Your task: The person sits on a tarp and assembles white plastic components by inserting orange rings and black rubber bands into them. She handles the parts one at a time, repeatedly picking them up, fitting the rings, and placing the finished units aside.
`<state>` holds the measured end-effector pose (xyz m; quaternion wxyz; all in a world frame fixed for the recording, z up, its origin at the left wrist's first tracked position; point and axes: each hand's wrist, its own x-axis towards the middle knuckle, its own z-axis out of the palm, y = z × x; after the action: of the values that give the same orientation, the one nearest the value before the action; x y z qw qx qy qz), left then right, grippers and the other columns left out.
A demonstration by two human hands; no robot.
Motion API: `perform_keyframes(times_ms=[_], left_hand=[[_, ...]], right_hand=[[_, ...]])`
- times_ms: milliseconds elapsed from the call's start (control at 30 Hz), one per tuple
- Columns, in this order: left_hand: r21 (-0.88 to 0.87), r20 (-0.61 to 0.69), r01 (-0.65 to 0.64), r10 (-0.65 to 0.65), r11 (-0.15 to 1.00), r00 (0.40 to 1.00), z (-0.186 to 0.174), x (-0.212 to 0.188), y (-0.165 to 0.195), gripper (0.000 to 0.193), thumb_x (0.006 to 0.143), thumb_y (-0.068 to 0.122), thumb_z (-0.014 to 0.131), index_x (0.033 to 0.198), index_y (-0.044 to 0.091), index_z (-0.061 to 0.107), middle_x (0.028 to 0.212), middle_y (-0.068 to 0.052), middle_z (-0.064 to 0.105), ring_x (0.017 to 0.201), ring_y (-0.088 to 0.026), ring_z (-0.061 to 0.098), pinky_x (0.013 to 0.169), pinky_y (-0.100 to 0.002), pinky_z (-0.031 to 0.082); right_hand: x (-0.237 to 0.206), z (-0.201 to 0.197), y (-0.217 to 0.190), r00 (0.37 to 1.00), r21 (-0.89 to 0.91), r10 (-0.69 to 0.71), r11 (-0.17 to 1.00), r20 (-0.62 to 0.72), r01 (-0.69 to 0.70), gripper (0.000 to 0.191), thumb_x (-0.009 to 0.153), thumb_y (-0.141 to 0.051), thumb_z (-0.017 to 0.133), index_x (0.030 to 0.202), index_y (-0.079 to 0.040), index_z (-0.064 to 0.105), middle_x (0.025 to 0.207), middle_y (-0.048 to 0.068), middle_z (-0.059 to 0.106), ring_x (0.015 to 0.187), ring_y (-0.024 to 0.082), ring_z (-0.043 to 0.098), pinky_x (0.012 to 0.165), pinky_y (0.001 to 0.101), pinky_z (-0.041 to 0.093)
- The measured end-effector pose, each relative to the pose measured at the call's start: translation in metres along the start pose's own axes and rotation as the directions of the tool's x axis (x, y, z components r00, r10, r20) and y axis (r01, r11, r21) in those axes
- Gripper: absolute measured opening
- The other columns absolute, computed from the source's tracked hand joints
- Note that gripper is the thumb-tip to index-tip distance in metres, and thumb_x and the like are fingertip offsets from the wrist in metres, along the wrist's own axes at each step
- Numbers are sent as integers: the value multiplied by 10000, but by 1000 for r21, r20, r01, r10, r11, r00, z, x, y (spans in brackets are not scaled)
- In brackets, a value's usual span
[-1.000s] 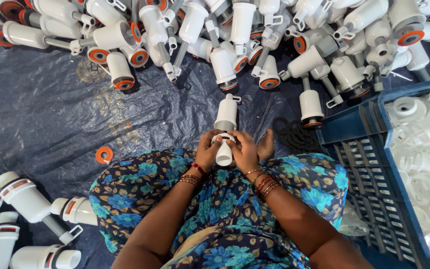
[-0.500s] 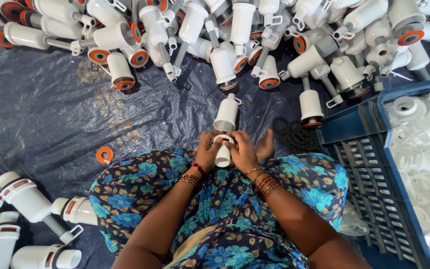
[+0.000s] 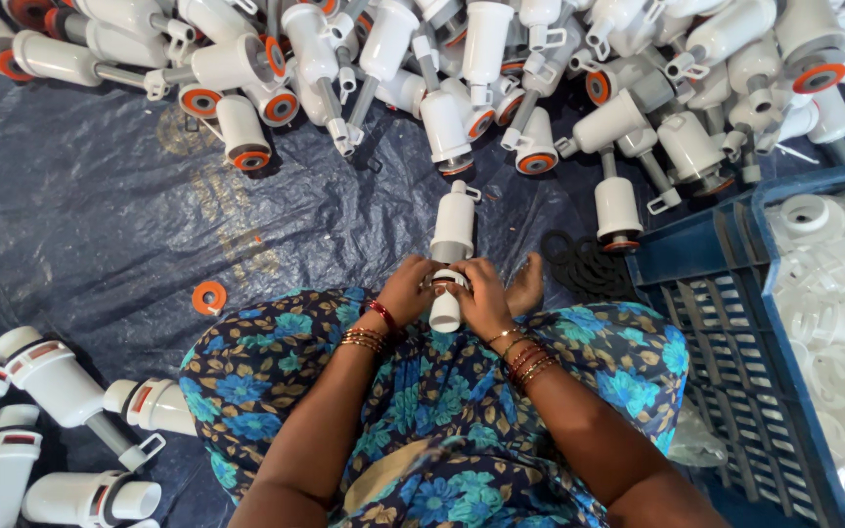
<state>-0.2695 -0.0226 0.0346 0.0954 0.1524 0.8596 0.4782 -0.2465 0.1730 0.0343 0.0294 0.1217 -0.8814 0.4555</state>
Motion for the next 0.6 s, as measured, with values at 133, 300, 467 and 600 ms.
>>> perform_keyframes(times_ms=[133, 300, 467, 600], left_hand=[[-4, -146, -112, 110, 994, 983, 3, -3, -1, 285, 868, 127, 763, 1132, 39, 701, 1085, -143, 634, 995, -329, 630, 852, -410, 537], [-137, -149, -60, 39, 989, 988, -2, -6, 4, 326, 875, 100, 738, 1192, 43, 684, 1081, -131, 636, 948, -284, 662, 805, -370, 581], [-186, -216, -17, -24, 982, 976, -1, -5, 8, 327, 853, 124, 762, 1164, 45, 697, 1085, -125, 652, 954, -269, 691, 825, -355, 584], [-91, -224, -70, 47, 993, 973, 1, -5, 5, 314, 881, 183, 765, 1164, 60, 706, 1095, -118, 669, 981, -280, 673, 871, -381, 559]], right_hand=[[0, -2, 4, 989, 26, 138, 990, 60, -139, 391, 937, -285, 749, 1209, -18, 662, 1174, 130, 643, 1028, 280, 688, 884, 377, 566], [5, -8, 4, 988, 196, 130, 970, 79, -143, 380, 930, -239, 727, 1210, 1, 637, 1211, 117, 630, 1077, 242, 678, 912, 349, 572], [9, -7, 3, 979, 278, 181, 940, 91, -200, 372, 931, -238, 709, 1210, -6, 624, 1172, 97, 622, 1063, 217, 677, 902, 322, 580], [10, -7, 2, 993, 176, 105, 978, 51, -113, 336, 947, -209, 714, 1222, -23, 672, 1140, 100, 655, 1019, 227, 668, 900, 334, 542]])
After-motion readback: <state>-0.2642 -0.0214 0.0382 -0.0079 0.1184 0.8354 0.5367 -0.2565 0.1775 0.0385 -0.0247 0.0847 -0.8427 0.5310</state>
